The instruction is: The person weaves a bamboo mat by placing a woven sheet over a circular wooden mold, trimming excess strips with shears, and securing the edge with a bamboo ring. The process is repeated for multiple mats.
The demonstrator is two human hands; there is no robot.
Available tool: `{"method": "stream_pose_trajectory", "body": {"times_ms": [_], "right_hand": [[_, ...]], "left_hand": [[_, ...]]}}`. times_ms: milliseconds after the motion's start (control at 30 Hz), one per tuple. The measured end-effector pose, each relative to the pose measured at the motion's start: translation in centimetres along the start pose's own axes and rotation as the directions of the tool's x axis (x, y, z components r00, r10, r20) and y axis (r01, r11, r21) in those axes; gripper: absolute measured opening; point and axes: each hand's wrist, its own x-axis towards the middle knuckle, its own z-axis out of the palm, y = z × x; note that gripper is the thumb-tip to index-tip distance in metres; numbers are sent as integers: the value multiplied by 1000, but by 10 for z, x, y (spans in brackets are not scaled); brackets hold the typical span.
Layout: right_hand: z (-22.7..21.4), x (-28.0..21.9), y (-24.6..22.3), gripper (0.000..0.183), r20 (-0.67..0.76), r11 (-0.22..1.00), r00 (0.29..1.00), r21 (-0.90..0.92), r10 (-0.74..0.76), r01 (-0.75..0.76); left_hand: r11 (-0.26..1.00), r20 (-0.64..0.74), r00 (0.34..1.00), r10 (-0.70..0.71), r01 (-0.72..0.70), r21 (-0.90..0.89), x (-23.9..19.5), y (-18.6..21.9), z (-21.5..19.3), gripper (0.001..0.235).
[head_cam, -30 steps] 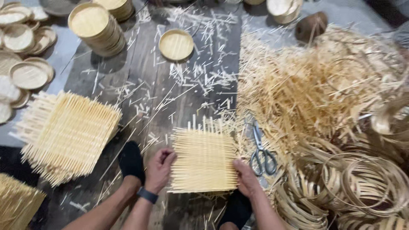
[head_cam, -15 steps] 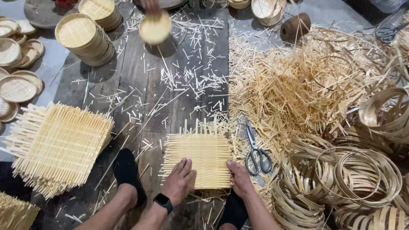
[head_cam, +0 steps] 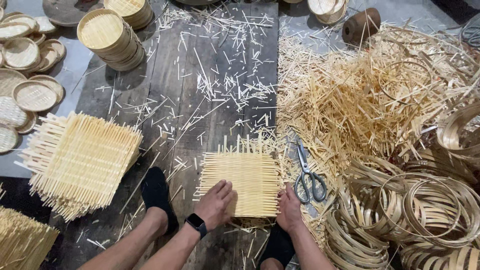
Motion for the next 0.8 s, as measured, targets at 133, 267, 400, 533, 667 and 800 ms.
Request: {"method": "stream_pose_trajectory", "body": {"times_ms": [133, 267, 400, 533, 667, 800], "right_hand": [[1, -5, 0, 75, -7, 998, 1000, -60, -6, 6], [-6, -9, -3, 81, 37, 997, 999, -69, -25, 28], [-28, 5, 8, 54, 1, 978, 995, -183, -101, 100], [-55, 32, 31, 35, -42, 897, 968, -389, -246, 211], [-73, 34, 45, 33, -35, 922, 969, -319, -245, 221], [-51, 24, 24, 35, -96, 892, 984, -442, -149, 92]], "left_hand": [[986, 121, 992, -17, -3, 166, 5, 10, 1, 81], [990, -18, 990, 139, -138, 42, 0, 14, 7, 74], [952, -309, 946, -99, -1, -307, -8, 9, -2, 53], [948, -661, 694, -286, 105, -301, -18, -13, -58, 42], [875, -949, 212, -234, 471, -110, -79, -80, -148, 30], [833, -951, 233, -204, 552, -44, -144, -136, -181, 55]]}}
